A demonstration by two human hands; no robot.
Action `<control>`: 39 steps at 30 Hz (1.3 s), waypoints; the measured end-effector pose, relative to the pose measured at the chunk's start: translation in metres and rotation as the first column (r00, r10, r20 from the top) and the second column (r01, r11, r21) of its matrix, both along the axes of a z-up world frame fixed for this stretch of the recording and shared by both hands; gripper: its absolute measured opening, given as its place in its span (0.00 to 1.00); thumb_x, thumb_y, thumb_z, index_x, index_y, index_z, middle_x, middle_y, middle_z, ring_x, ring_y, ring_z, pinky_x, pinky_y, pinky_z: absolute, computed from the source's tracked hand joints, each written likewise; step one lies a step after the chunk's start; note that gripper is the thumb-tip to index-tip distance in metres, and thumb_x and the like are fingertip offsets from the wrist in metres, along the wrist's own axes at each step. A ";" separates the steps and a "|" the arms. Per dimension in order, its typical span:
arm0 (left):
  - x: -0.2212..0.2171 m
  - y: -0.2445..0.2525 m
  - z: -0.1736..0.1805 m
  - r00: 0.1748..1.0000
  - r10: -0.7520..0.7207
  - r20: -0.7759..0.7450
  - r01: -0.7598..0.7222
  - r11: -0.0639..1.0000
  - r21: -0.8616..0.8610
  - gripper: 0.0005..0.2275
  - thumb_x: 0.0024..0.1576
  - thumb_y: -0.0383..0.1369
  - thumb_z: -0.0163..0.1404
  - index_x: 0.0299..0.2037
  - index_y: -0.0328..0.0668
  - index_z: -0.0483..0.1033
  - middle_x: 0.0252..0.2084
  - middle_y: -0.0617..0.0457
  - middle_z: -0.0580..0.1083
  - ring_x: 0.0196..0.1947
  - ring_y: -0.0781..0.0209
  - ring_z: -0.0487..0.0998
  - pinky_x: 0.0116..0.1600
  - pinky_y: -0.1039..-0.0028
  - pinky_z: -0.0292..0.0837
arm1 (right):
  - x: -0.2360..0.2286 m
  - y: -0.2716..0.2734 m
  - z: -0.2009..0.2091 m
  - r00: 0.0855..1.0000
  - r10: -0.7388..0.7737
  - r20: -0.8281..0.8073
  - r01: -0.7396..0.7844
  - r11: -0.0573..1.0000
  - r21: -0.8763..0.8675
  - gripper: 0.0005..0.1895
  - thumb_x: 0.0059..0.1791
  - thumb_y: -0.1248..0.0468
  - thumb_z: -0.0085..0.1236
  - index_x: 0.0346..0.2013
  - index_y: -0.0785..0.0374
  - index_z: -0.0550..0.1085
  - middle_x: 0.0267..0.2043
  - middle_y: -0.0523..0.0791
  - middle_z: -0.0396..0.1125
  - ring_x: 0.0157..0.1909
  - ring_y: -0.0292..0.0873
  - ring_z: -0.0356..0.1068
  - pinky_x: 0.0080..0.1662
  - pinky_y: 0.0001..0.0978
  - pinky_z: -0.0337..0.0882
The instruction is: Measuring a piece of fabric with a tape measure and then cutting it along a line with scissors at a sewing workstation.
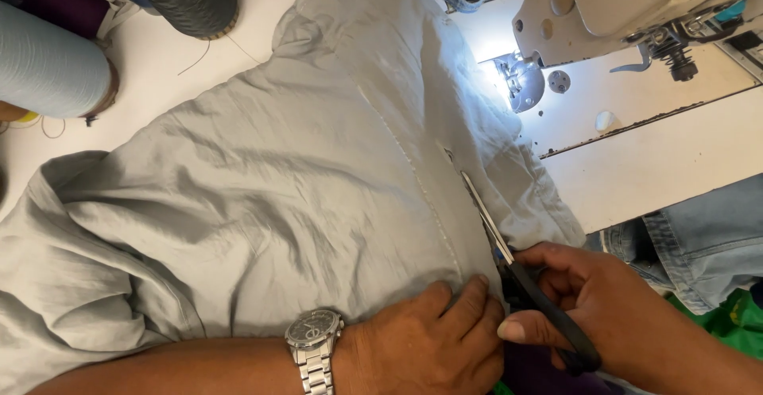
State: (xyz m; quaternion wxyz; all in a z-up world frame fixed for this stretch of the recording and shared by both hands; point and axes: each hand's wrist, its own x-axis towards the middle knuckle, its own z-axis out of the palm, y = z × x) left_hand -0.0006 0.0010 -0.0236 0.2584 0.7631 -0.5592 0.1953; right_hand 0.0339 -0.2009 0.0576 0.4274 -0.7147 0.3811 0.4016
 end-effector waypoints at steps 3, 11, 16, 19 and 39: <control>-0.003 -0.002 -0.003 1.000 0.022 0.011 -0.021 0.999 -0.024 0.11 0.68 0.30 0.43 0.35 0.43 0.79 0.46 0.38 0.79 0.48 0.37 0.83 0.41 0.59 0.70 | -0.003 0.001 -0.004 0.999 0.036 0.033 -0.035 0.999 -0.033 0.30 0.32 0.73 0.83 0.49 0.68 0.89 0.27 0.58 0.75 0.29 0.51 0.69 0.35 0.40 0.69; -0.012 0.001 -0.010 0.999 -0.005 0.031 0.004 0.998 0.056 0.09 0.69 0.31 0.44 0.40 0.47 0.79 0.46 0.41 0.80 0.47 0.42 0.81 0.42 0.63 0.70 | -0.025 -0.012 -0.024 1.000 0.029 0.006 -0.029 1.000 0.004 0.36 0.34 0.78 0.85 0.56 0.61 0.85 0.25 0.58 0.75 0.26 0.52 0.71 0.33 0.41 0.72; -0.018 -0.004 -0.015 0.999 0.021 0.047 -0.024 0.999 0.048 0.11 0.69 0.31 0.43 0.37 0.48 0.79 0.45 0.44 0.80 0.47 0.45 0.81 0.39 0.65 0.66 | -0.038 -0.022 -0.039 0.998 -0.026 0.050 0.024 0.999 0.040 0.40 0.33 0.78 0.85 0.59 0.62 0.84 0.25 0.57 0.73 0.26 0.50 0.68 0.30 0.41 0.68; -0.018 -0.002 -0.015 0.998 0.010 0.054 -0.014 0.998 0.064 0.09 0.69 0.31 0.43 0.40 0.48 0.78 0.47 0.44 0.80 0.48 0.45 0.81 0.41 0.65 0.67 | -0.043 -0.027 -0.046 0.996 0.006 0.091 -0.008 1.000 0.025 0.41 0.30 0.74 0.86 0.59 0.60 0.85 0.27 0.55 0.78 0.32 0.46 0.73 0.36 0.37 0.71; -0.025 -0.005 -0.028 0.999 -0.015 0.029 0.013 0.998 0.065 0.10 0.70 0.30 0.42 0.40 0.46 0.77 0.43 0.47 0.77 0.50 0.43 0.83 0.38 0.65 0.67 | -0.026 -0.012 -0.033 0.994 -0.058 0.095 0.054 0.998 0.036 0.41 0.29 0.77 0.84 0.58 0.64 0.83 0.27 0.58 0.77 0.24 0.52 0.68 0.28 0.43 0.72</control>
